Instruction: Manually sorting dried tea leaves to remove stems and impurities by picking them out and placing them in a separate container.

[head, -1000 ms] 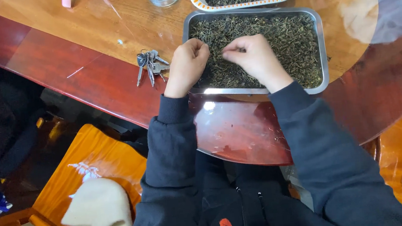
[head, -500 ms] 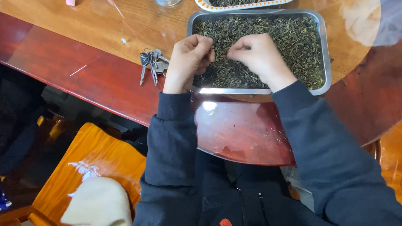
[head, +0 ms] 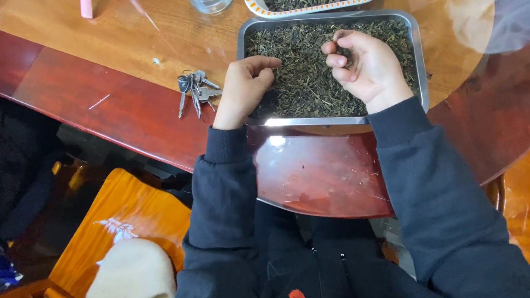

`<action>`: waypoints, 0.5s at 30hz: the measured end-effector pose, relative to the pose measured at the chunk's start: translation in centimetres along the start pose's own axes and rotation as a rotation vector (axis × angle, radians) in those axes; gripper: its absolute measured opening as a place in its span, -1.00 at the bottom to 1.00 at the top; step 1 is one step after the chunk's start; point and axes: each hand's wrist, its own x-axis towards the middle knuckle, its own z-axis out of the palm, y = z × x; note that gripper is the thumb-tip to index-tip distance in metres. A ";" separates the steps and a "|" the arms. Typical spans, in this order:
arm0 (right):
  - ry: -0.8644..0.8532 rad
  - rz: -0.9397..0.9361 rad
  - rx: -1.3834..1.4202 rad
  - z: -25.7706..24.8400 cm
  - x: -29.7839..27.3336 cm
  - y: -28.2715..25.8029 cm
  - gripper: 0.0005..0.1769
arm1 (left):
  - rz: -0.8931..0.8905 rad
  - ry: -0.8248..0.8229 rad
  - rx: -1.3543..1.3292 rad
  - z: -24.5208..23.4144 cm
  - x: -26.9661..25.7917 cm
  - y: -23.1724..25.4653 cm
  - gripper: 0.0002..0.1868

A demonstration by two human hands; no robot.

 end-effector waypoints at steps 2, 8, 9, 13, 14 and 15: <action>0.008 -0.006 0.007 0.1 -0.2 0.0 -0.83 | 0.024 -0.012 -0.010 0.0 -0.2 0.1 -0.63; 0.002 -0.001 -0.018 0.8 -0.5 -0.1 -0.82 | -0.078 -0.238 -0.656 -1.5 -1.1 2.0 -0.62; 0.011 0.006 -0.019 0.9 -0.7 -0.1 -0.85 | -0.083 -0.310 -0.883 -1.9 -1.0 1.9 -0.57; -0.059 0.071 0.203 0.1 0.8 -1.9 -0.88 | -0.136 -0.269 -1.210 -1.3 1.2 -0.5 -0.82; 0.009 0.071 0.270 0.2 1.5 -2.5 -0.89 | -0.159 -0.265 -1.244 -1.1 1.1 -0.7 -0.90; 0.077 0.070 0.336 0.3 2.3 -3.1 -0.90 | -0.182 -0.260 -1.279 -0.8 1.0 -0.9 -0.89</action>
